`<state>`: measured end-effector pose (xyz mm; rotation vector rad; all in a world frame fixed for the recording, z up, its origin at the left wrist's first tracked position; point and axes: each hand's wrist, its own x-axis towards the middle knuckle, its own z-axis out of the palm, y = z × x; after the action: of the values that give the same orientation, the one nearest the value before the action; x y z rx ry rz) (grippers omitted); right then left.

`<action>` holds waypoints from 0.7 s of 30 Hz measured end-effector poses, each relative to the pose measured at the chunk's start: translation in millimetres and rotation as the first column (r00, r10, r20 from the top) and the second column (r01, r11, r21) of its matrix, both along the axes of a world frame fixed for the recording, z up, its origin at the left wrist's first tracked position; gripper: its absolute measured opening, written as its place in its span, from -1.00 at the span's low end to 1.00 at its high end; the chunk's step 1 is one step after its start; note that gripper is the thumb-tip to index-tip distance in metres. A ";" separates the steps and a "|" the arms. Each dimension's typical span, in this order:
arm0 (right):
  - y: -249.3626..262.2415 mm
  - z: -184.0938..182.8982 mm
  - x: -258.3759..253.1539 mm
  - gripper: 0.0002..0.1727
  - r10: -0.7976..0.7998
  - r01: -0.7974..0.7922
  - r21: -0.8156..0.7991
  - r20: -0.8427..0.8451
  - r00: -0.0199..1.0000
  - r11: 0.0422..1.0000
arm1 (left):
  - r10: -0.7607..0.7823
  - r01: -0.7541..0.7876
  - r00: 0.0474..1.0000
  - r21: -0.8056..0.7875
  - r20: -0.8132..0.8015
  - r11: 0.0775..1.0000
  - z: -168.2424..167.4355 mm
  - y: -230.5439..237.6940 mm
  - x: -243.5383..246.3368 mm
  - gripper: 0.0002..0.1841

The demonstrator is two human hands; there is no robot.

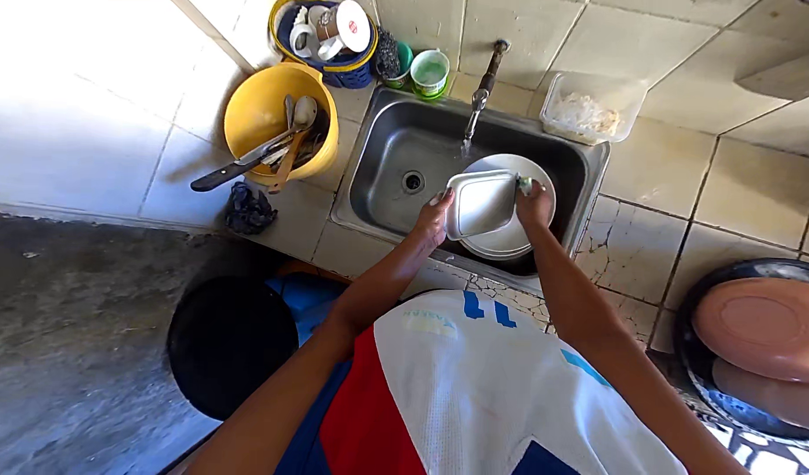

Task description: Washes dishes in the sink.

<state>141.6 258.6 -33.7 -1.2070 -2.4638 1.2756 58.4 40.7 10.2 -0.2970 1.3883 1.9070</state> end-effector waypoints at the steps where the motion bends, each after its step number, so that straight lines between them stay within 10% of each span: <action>1: -10.4 -0.6 -2.8 -0.46 0.047 -0.045 0.051 -0.047 0.998 0.998 | -0.002 0.002 1.000 -0.022 0.011 1.000 2.4 0.3 3.6 -0.51; 9: -88.8 47.6 -24.1 -0.42 0.559 -0.433 0.408 -0.269 0.784 0.804 | -0.002 0.001 1.000 -0.103 -0.016 0.995 24.4 20.7 23.6 -0.70; 16: -15.9 -14.4 8.2 -0.46 0.249 -0.246 0.216 0.015 0.968 0.945 | -0.095 0.082 0.995 -0.350 -0.021 0.933 120.6 15.1 44.6 -0.53; 21: -78.5 -12.7 59.2 -0.44 0.208 -0.182 0.234 -0.093 0.974 0.955 | 0.016 -0.014 1.000 -0.355 0.003 0.935 128.6 22.9 43.5 -0.50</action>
<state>200.7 180.1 -46.4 -0.8285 -2.6063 1.0380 101.9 63.6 138.8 -0.4873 1.7303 1.6559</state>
